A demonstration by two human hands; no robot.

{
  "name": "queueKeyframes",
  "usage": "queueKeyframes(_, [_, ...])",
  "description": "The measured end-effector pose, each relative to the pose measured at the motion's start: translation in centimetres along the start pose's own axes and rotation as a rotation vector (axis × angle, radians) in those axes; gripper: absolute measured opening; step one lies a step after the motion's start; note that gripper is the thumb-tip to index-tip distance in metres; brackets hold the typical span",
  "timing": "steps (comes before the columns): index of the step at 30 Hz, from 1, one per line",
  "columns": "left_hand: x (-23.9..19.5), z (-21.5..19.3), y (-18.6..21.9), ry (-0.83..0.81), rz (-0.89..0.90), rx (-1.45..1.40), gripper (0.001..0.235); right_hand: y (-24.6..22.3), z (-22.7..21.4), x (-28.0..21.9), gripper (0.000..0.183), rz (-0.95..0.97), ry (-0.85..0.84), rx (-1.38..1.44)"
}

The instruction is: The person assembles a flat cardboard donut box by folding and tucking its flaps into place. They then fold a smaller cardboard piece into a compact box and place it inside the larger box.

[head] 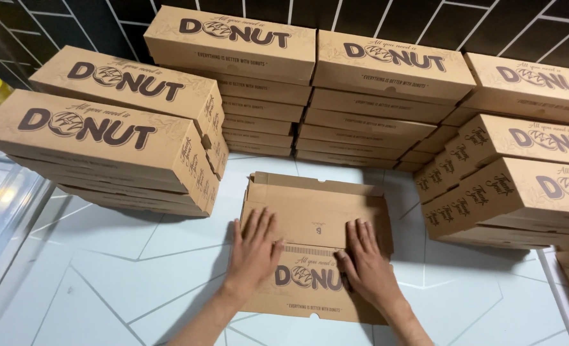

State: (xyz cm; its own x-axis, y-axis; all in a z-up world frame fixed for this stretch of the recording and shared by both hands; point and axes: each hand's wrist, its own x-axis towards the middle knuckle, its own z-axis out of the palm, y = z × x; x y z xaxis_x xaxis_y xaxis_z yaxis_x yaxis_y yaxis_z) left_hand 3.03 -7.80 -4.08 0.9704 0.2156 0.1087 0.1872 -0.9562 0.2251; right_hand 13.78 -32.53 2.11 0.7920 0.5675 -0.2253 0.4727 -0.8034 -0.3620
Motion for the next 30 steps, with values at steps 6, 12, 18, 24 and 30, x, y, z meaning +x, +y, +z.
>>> queueKeyframes(6, [0.5,-2.9,-2.0,0.352,-0.089,-0.061,0.039,5.9,0.5,0.8,0.074,0.042,0.276,-0.055])
queueKeyframes(12, [0.2,-2.5,-3.2,0.224,-0.363,-0.311,0.056,4.5,-2.7,0.0,0.059,0.158,0.423,0.202])
queueKeyframes(18, [0.7,-3.6,-3.7,0.245,-0.416,-0.55,0.041,4.4,-3.6,-0.1,0.051,0.229,0.506,0.577])
queueKeyframes(24, [0.9,-3.6,-4.3,0.19,-0.53,-0.981,0.032,7.5,-1.1,0.8,0.024,0.103,0.636,0.912])
queueKeyframes(30, [1.1,-4.2,-4.9,0.219,-0.471,-1.138,0.012,9.3,-0.8,1.7,0.015,0.115,0.658,1.184])
